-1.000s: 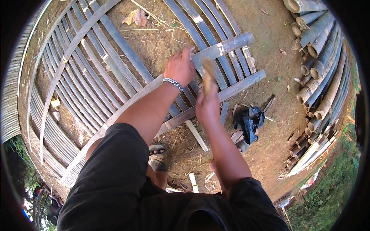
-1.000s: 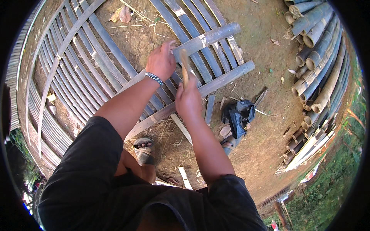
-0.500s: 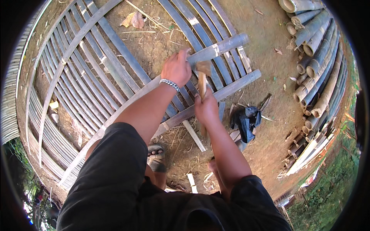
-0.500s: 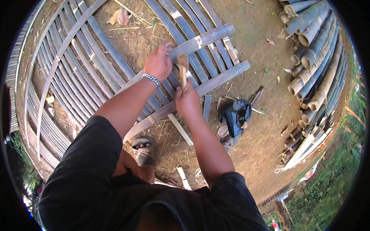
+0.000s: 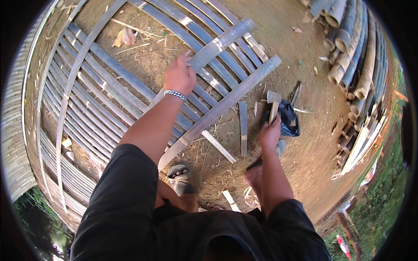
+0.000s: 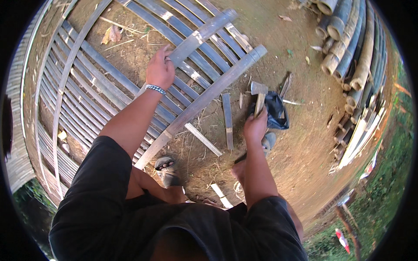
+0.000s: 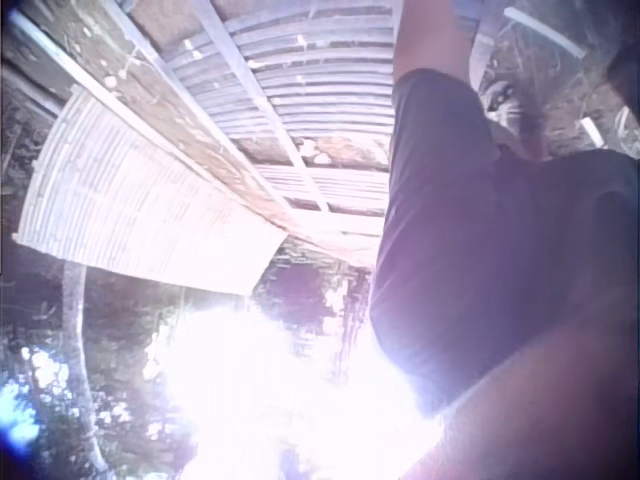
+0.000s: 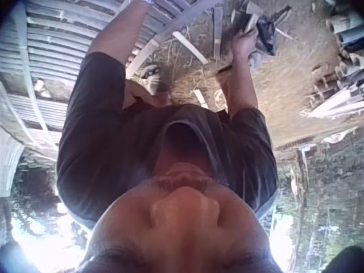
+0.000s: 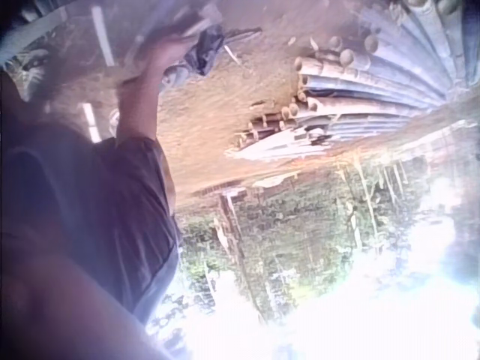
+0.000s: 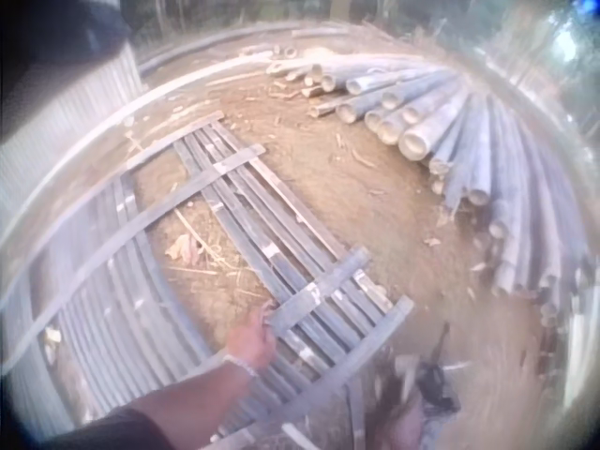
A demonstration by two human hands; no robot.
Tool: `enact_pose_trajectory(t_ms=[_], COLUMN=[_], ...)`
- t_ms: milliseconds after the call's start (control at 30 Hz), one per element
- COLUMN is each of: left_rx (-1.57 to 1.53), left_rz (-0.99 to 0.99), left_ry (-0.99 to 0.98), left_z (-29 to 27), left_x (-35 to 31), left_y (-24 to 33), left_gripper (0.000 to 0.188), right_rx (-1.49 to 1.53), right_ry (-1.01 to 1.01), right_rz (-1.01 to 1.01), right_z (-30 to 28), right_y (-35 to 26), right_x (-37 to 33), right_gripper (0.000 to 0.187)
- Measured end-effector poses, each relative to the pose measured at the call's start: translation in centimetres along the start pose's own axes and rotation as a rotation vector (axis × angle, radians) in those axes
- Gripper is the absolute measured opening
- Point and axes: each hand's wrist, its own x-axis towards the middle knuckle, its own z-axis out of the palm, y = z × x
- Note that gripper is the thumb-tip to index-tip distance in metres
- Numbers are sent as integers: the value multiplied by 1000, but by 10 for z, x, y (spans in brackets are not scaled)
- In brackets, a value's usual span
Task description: The person builds a bamboo structure by hand, using a hammer and pliers to secure bamboo slats to a wooden frame.
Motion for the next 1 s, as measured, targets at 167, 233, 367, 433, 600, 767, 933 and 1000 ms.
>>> enact_pose_trajectory(t_ms=[167, 233, 367, 433, 600, 767, 933, 1000], left_rx=[95, 175, 288, 262, 368, 448, 449, 432], left_rz=[126, 170, 420, 548, 519, 496, 498, 510], left_ry=[66, 70, 53, -52, -463, -526, -547, -529], left_z=[7, 8, 11, 14, 23, 25, 28, 29], left_x=[1, -2, -11, -24, -59, -63, -64, -66], left_y=[-8, -4, 15, 22, 65, 68, 62, 61], left_gripper=[46, 46, 43, 42, 50, 57, 57, 57], right_rx=[41, 74, 179, 297, 252, 234, 258, 256], right_ry=[4, -6, -13, -25, -160, -82, -70, -61], right_rz=[20, 46, 35, 59, 150, 67, 57, 64], right_z=[11, 5, 8, 4, -14, -10, -5, -3], right_y=[11, 1, -8, -21, -30, -19, -21, -20], right_x=[6, 0, -25, -36, -42, -41, -42, -42], right_gripper=[71, 73, 75, 76, 78, 73, 72, 72])
